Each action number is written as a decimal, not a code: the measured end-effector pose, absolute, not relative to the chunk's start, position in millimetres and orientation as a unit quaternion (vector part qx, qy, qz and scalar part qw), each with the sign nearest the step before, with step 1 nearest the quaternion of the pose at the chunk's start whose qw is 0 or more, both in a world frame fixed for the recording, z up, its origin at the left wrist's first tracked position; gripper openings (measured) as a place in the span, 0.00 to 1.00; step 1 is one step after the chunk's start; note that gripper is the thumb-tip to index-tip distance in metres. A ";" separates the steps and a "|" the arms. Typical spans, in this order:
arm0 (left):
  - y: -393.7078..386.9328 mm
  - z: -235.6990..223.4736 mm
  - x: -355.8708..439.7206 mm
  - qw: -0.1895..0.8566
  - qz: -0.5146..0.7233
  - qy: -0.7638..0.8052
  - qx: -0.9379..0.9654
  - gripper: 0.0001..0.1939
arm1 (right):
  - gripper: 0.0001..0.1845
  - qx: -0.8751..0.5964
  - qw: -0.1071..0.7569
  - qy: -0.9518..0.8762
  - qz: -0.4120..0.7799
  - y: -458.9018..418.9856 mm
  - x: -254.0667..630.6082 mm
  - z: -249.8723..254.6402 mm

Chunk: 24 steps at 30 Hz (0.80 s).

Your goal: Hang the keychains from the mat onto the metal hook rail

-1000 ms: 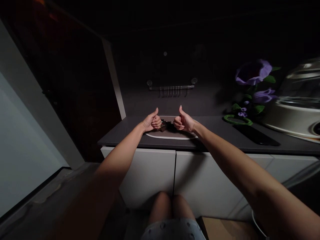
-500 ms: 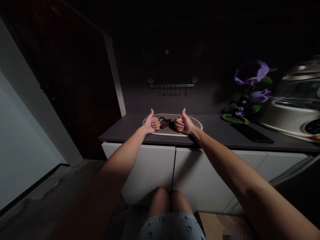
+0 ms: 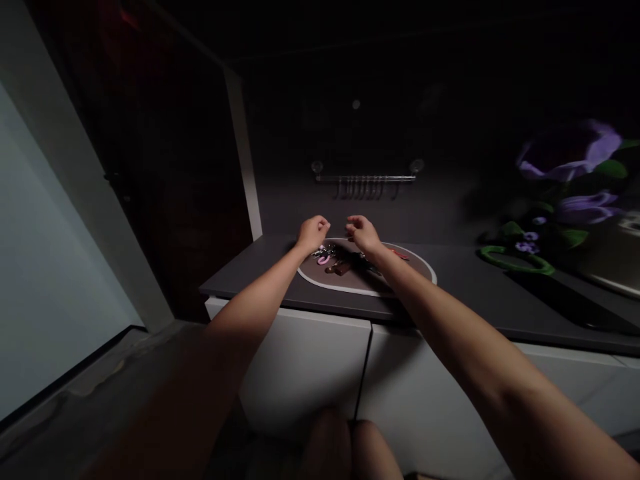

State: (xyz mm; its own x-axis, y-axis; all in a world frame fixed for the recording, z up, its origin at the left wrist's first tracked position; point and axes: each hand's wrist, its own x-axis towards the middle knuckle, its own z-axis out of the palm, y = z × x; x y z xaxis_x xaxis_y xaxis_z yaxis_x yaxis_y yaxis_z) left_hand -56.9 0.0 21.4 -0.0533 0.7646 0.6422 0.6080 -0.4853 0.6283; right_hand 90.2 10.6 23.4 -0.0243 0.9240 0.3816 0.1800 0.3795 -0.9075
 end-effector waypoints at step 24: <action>26.3 -16.3 -92.7 0.147 0.282 0.394 0.862 0.14 | 0.11 -0.442 0.251 -0.860 0.031 28.3 95.9 -1.2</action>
